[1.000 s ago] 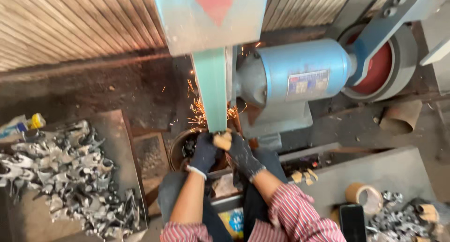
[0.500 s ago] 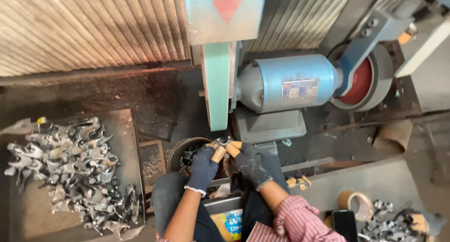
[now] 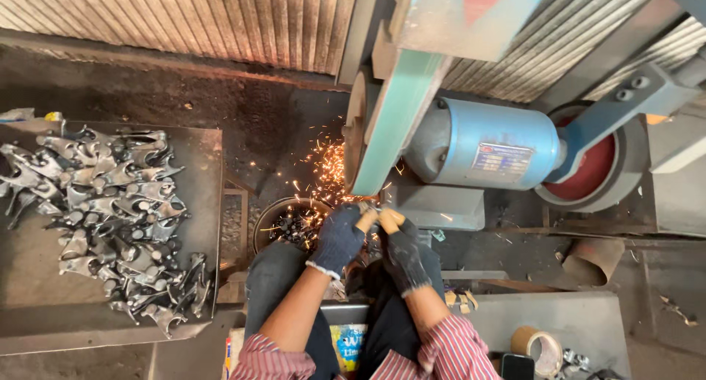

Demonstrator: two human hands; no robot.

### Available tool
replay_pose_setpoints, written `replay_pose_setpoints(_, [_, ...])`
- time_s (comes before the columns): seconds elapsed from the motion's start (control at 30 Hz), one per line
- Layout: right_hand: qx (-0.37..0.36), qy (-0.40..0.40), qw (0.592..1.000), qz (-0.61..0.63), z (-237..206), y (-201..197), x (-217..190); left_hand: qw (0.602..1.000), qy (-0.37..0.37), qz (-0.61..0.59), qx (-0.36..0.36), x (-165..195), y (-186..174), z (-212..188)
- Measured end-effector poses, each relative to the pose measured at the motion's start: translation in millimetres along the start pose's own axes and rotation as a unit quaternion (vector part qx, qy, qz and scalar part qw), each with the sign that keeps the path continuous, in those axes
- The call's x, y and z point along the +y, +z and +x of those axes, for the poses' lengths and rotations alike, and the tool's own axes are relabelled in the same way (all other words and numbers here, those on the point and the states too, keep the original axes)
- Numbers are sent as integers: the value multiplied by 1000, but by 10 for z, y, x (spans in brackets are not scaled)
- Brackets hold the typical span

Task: The person sits at a belt sander and grinds cast metal parts, holding each piece against the moving abrasive belt with both hands until sparks fly, then places the finished piece into a tray of completed parts and picks up the next raw piece from a bucket.

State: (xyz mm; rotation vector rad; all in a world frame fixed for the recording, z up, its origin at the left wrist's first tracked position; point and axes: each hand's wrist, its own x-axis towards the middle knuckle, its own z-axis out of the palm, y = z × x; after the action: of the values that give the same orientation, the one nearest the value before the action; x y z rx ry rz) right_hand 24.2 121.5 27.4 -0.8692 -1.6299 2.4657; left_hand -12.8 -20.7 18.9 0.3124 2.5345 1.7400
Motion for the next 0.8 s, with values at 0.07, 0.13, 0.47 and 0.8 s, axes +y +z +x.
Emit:
replay_pose_setpoints(0.07, [27,-2,999,24,-67,11,-67,996,85,-33,-10,8,-39,-51])
replay_pose_setpoints(0.13, [-40,-14,999,24,-32,87,-154,967,-47,-232,-90,-33,34,-40])
replay_pose_setpoints(0.47, [-97,-119,988,-4,-209,515,-193,987,11,-135,-83,213,-498,-27])
replay_pose_setpoints(0.8, [-148,-67,779,-606,-1008,989,-468,904,-61,404,124,-802,-2401,-1491])
